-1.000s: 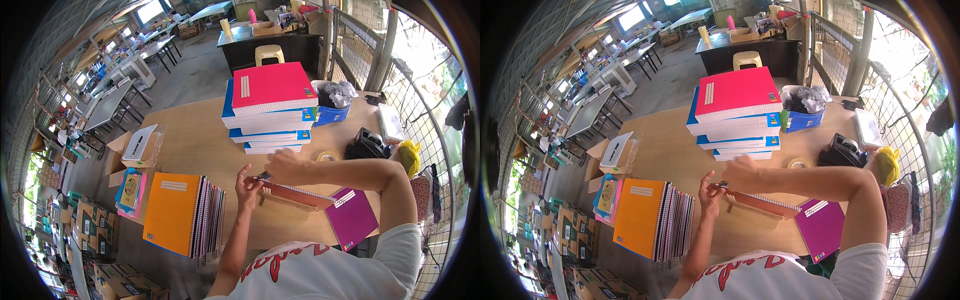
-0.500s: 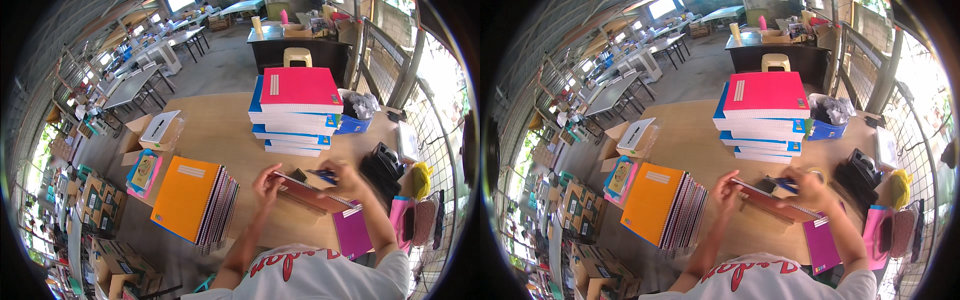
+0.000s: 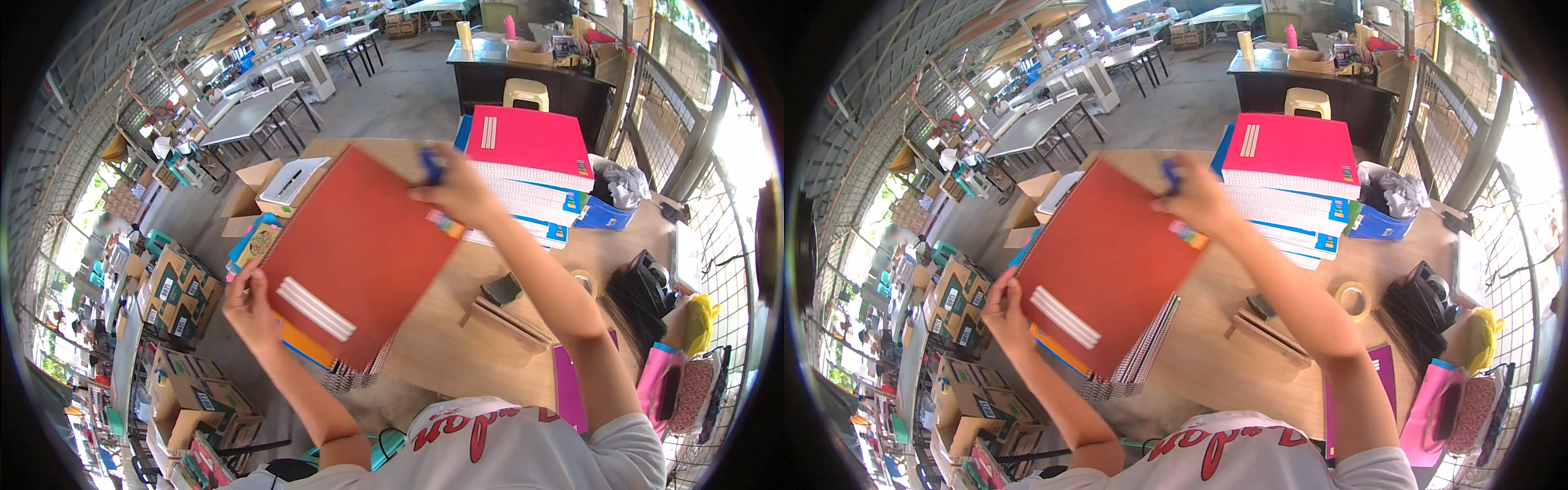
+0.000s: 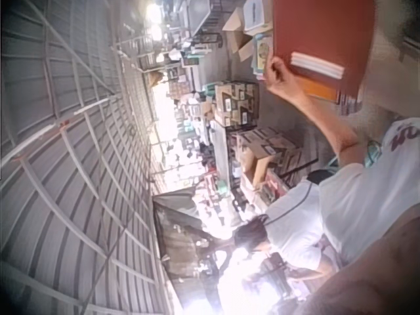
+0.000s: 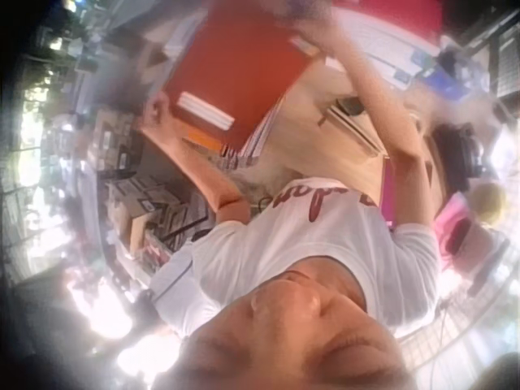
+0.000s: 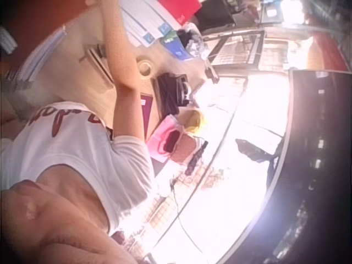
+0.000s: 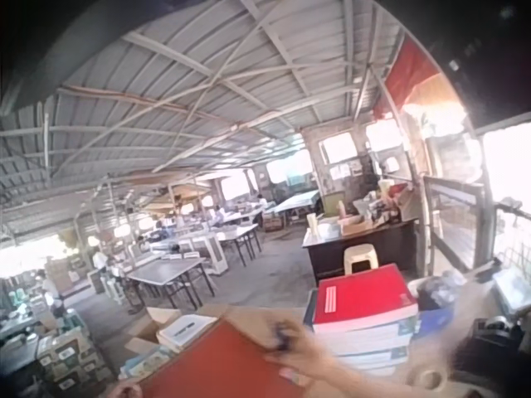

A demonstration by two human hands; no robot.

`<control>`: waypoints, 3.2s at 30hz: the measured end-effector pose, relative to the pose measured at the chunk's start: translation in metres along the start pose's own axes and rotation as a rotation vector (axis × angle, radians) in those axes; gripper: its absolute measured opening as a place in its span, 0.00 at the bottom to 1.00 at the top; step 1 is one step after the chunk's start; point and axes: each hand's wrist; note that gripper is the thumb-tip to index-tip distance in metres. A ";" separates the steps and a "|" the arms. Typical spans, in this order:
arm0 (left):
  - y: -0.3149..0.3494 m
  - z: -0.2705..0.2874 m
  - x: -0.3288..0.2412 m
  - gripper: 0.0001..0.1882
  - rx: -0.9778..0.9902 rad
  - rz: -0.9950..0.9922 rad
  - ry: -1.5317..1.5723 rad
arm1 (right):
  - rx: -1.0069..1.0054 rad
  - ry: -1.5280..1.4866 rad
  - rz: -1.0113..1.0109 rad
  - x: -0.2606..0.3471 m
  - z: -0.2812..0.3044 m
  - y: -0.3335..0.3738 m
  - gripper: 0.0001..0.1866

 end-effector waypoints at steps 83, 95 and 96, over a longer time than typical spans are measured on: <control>0.237 -0.252 0.212 0.23 1.149 0.498 0.709 | -0.234 0.194 -0.266 -0.182 0.034 0.265 0.16; 0.316 -0.243 0.096 0.40 0.592 -0.027 0.041 | -0.213 -0.232 -0.226 -0.311 0.084 0.317 0.17; 0.295 -0.225 0.021 0.38 0.581 -0.270 0.099 | -0.254 -0.221 -0.218 -0.310 0.087 0.321 0.17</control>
Point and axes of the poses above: each hand's wrist, its own y-axis away from the middle knuckle, its own z-axis out of the back of the hand, x = y × z, and after that the axes turned 1 degree about -z, right-handed
